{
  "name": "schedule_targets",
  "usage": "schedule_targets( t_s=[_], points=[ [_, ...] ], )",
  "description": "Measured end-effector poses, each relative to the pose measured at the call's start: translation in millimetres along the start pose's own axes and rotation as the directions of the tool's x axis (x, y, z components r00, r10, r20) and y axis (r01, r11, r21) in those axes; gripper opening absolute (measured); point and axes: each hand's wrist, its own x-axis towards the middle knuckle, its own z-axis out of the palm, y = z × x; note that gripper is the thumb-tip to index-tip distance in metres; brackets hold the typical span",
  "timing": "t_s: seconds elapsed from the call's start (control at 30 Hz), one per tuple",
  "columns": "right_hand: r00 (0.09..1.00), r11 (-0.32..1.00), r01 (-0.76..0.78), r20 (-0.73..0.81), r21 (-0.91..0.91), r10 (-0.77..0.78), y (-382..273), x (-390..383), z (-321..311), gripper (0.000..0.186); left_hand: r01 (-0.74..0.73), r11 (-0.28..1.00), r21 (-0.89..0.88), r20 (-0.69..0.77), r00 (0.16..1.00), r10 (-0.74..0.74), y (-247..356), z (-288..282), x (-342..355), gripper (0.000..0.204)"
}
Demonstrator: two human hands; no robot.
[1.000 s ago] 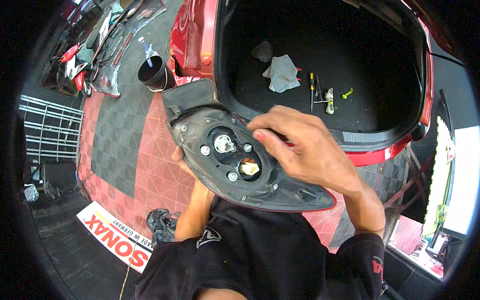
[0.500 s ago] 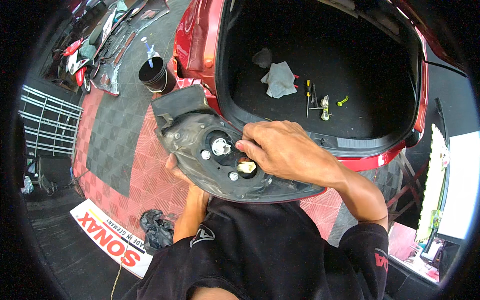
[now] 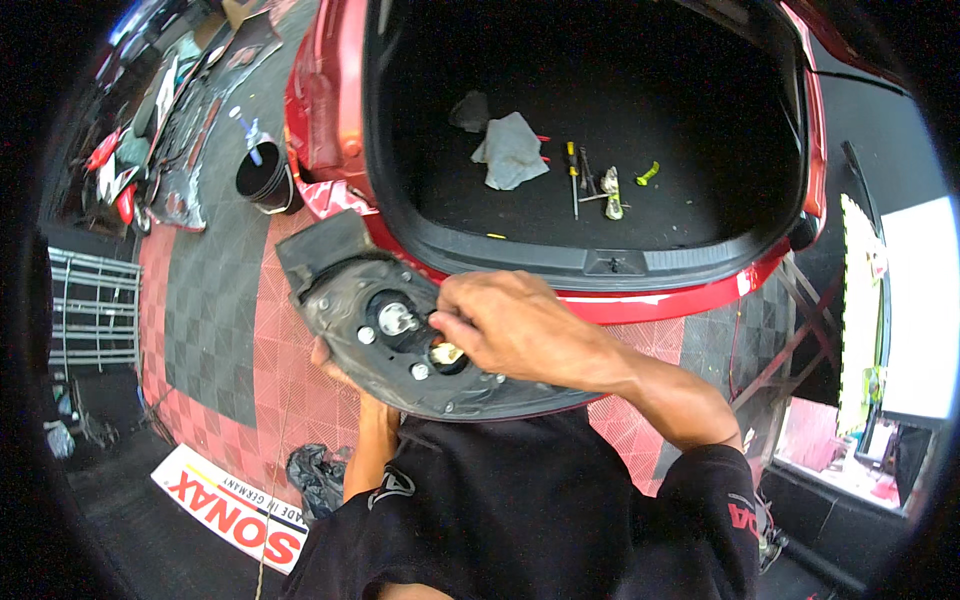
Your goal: The person removes a tail light assembly from a red car and places it in the trunk. They then retrieve a small container of screws from the car's interior and return to the trunk to work on the assembly. Using a screwdriver, the person unscrews fasteners on the tail light housing and removes a red plastic cover.
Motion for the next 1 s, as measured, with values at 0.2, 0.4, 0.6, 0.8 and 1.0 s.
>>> schedule_targets(
  t_s=[0.2,0.4,0.6,0.8,1.0],
  points=[
    [1.000,0.988,-0.015,0.008,0.151,0.014,34,3,15,0.022,-0.043,0.990,0.133,-0.058,0.997,0.051,-3,-18,2,0.077],
    [0.996,0.962,-0.088,0.053,0.258,0.077,75,5,18,0.022,-0.020,0.978,0.208,-0.133,0.990,0.049,-16,-26,15,0.077],
    [0.960,0.883,-0.270,0.178,0.385,0.216,101,6,6,0.024,-0.007,0.970,0.244,-0.166,0.985,0.049,-30,-26,32,0.073],
    [0.960,0.863,-0.281,0.125,0.420,0.252,133,-1,2,0.030,0.035,0.930,0.366,-0.213,0.976,0.047,-46,-27,58,0.076],
    [0.953,0.841,-0.304,0.130,0.447,0.275,160,2,-5,0.033,0.110,0.937,0.332,-0.279,0.960,-0.014,-63,-22,72,0.072]
  ],
)
